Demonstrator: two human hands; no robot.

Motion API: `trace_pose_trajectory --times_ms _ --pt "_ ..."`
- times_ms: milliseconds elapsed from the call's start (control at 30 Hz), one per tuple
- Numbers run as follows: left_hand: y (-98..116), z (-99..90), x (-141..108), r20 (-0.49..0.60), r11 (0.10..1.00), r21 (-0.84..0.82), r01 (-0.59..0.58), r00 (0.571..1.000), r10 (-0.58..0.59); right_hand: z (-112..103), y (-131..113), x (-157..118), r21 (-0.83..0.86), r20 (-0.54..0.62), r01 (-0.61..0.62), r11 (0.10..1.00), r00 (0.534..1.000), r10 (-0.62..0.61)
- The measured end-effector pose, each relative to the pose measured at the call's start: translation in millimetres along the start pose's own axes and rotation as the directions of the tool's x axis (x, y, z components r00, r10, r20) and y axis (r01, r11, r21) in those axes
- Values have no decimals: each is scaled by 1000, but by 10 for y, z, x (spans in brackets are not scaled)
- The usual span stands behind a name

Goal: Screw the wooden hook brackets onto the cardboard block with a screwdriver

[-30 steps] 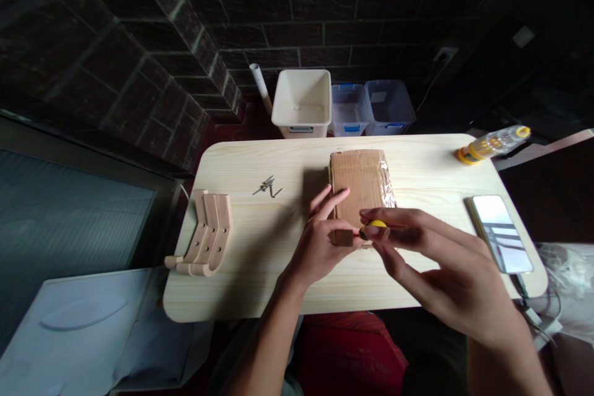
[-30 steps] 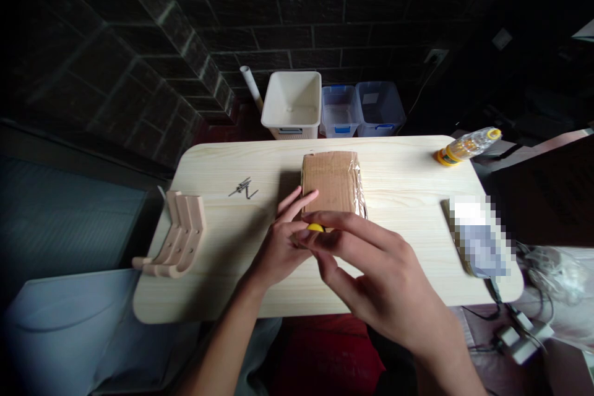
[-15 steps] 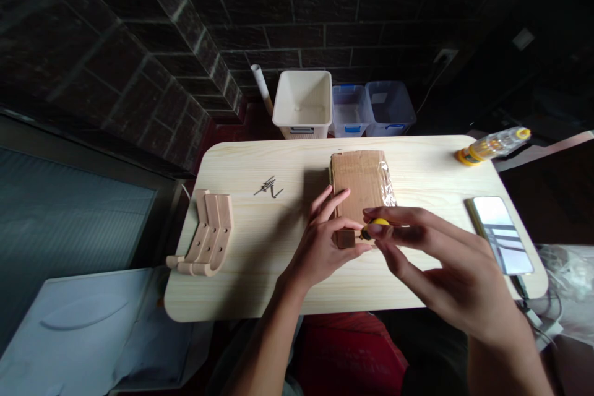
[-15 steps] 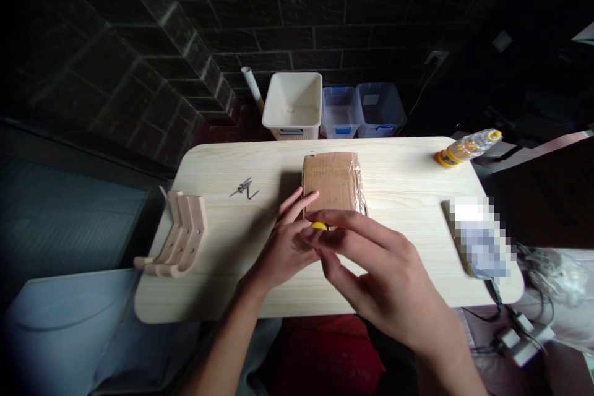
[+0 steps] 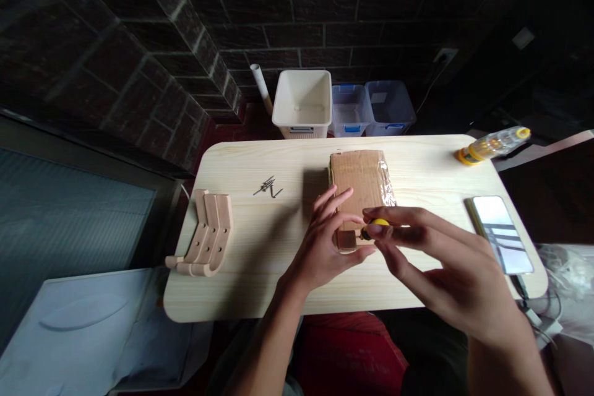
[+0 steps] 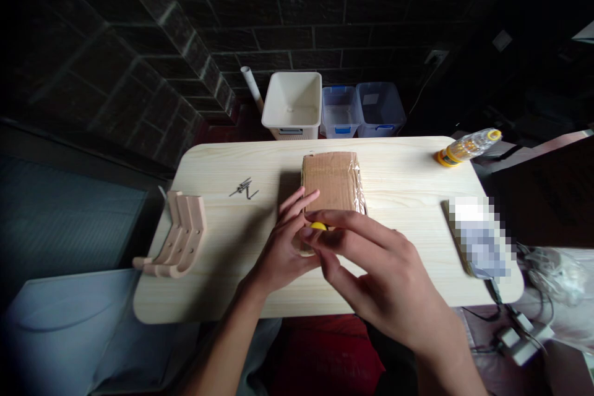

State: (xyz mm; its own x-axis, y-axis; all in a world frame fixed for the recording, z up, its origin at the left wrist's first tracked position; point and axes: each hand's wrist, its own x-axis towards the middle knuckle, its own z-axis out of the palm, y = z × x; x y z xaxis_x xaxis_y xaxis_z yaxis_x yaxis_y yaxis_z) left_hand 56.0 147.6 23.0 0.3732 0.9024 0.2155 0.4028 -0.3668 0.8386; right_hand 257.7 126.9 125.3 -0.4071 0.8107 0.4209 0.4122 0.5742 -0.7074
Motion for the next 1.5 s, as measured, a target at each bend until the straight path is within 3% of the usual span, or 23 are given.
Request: trace_pose_trajectory --times_ms 167,1500 --pt "-38 38 -2 -7 999 -15 -50 999 50 -1 7 8 -1 -3 2 1000 1000 -2" --pt "-63 59 22 4 995 -89 -39 999 40 -22 -6 -3 -1 8 -14 1000 1000 14"
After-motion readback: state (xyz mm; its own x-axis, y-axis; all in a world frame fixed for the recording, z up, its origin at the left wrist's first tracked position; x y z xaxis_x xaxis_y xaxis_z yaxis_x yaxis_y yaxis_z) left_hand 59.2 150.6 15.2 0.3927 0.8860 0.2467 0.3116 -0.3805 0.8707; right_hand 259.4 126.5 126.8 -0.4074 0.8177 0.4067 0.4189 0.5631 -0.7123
